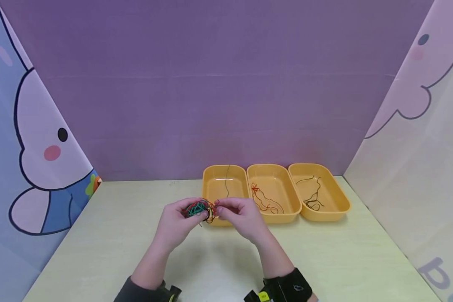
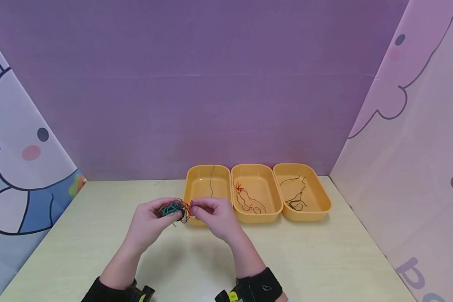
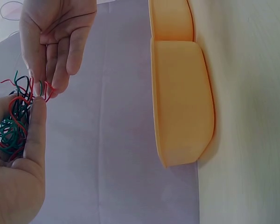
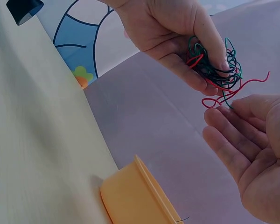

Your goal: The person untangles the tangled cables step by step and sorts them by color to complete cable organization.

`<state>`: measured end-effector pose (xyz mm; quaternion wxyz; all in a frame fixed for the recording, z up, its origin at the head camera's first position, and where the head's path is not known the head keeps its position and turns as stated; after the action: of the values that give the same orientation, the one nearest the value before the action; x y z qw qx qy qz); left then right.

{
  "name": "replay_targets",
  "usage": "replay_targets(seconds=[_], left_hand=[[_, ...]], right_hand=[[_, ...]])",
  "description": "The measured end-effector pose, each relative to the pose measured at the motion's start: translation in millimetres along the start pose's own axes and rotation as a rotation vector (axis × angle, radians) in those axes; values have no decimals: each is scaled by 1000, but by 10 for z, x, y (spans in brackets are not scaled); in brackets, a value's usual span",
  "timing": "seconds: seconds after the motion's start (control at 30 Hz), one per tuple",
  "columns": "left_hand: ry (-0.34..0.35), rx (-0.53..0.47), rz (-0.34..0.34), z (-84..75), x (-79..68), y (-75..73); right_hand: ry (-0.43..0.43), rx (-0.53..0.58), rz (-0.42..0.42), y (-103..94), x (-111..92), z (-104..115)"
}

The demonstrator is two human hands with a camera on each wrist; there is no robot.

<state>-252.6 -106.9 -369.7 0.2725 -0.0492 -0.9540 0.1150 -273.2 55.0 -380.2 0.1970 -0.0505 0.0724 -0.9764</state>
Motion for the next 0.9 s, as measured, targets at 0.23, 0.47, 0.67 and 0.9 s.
replay_targets(seconds=[0.23,0.47,0.67,0.9], left_hand=[[-2,-27,3,331,-9,26],[7,-42,18,357,-17,40],[-4,-33,32,169,-12,55],[7,-26,23,168,-13,26]], right_hand=[[2,-54,-35,1,-10,8],[4,-92,-61,11,-26,47],[29,-106,-82,-14,-20,19],[56,-101,-88,-86,-5,-38]])
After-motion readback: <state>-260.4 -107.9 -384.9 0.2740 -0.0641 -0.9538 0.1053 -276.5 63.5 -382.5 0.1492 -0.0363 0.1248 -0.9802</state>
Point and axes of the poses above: each hand's wrist, its own x-axis towards the middle knuckle, its own y-axis out of the palm, z = x × y, the point moved 7 cm from there along x, towards the middle knuckle, and after that the axes turned 14 degrees about y, right-handed, at the moved point
